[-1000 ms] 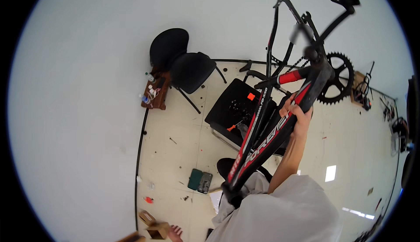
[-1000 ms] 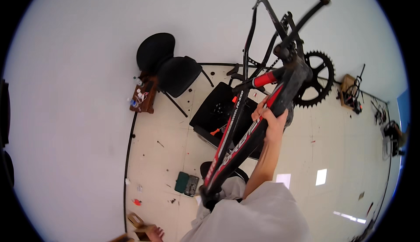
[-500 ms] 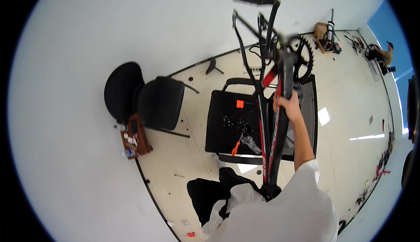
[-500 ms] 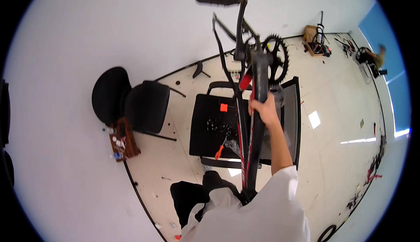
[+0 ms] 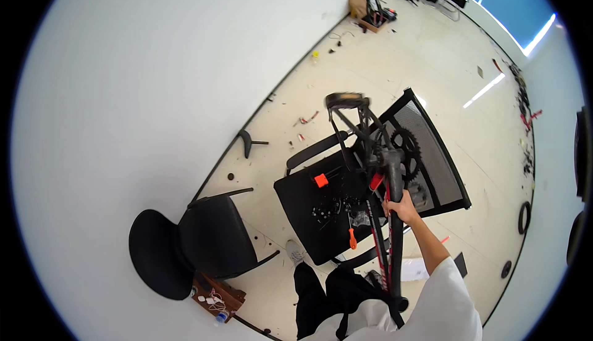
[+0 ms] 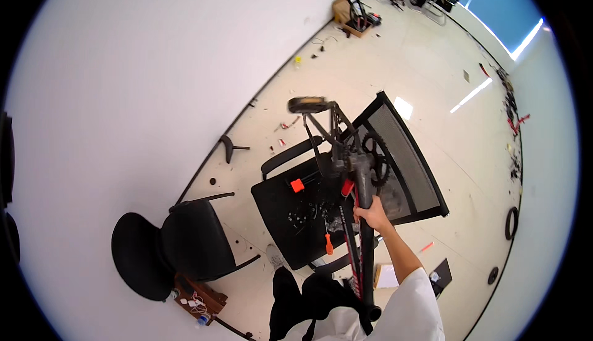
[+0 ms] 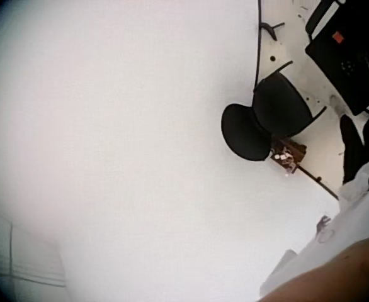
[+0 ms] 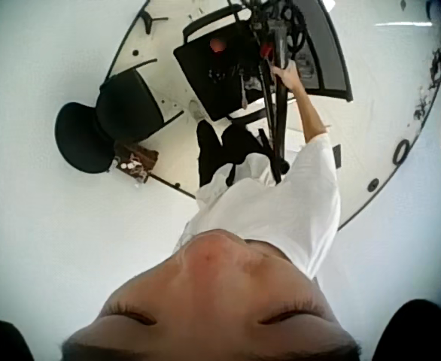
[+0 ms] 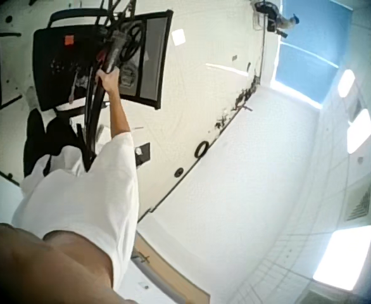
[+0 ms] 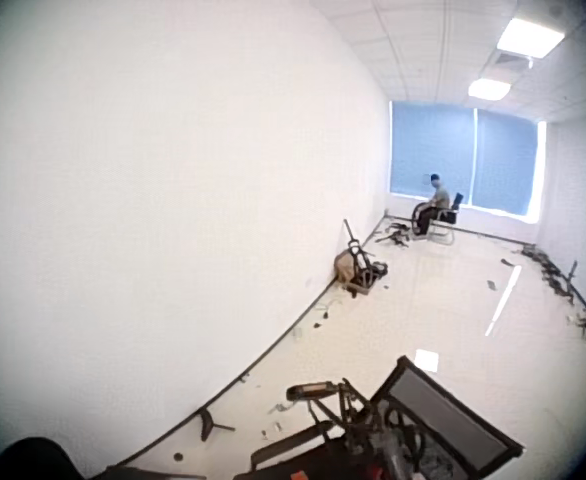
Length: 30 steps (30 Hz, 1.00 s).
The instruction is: The person assembles a bicycle by placing the frame on a chair and attaching small components to the crankset area. They handle bolts and a small packet of parts, using their hands to fit pieces onto the frame.
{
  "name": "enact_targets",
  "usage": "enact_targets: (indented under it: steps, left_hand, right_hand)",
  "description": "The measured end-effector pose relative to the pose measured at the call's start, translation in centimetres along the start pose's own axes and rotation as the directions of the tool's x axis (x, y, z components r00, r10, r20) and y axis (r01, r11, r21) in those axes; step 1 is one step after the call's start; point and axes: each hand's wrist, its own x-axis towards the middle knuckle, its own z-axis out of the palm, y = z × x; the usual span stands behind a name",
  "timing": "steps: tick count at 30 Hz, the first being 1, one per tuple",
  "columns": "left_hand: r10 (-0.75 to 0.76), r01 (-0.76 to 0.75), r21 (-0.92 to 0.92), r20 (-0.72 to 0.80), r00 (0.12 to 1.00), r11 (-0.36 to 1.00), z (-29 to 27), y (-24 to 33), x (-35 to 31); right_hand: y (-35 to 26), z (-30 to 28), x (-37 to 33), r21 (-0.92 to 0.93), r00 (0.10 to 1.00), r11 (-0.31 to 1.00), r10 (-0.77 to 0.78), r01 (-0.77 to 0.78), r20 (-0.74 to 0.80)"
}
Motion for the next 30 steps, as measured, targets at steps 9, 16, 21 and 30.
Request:
enact_targets:
  steps: [9,16,21,30]
  left_hand:
    - [0.136,-0.144,0.418,0.048,0.990,0.897,-4.7,20.2,5.1]
    - [0.183,-0.268,0.713,0.195,0.964,0.648,5.9,31.4,9.8]
    - [0.269,-0.437,0.559,0.359,0.894,0.704,17.5,37.2,6.2]
    - [0.214,-0.742,0.599,0.716,0.665,0.302,40.1,47.1,3.8]
  right_hand:
    - [6.4,0.4,-0.9,0.295,0.986,0.950,0.134,-0.099,-0.101]
    - [7.0,0.8,-0.7,0.237,0.963,0.966,0.160,-0.107,-0.216]
    - [6.5,3.0,-0.5,0.145,0.931,0.978,0.186,-0.147,-0.314]
    - [6.4,9.3,-4.5,-0.008,0.867,0.981,0.169,-0.195,-0.469]
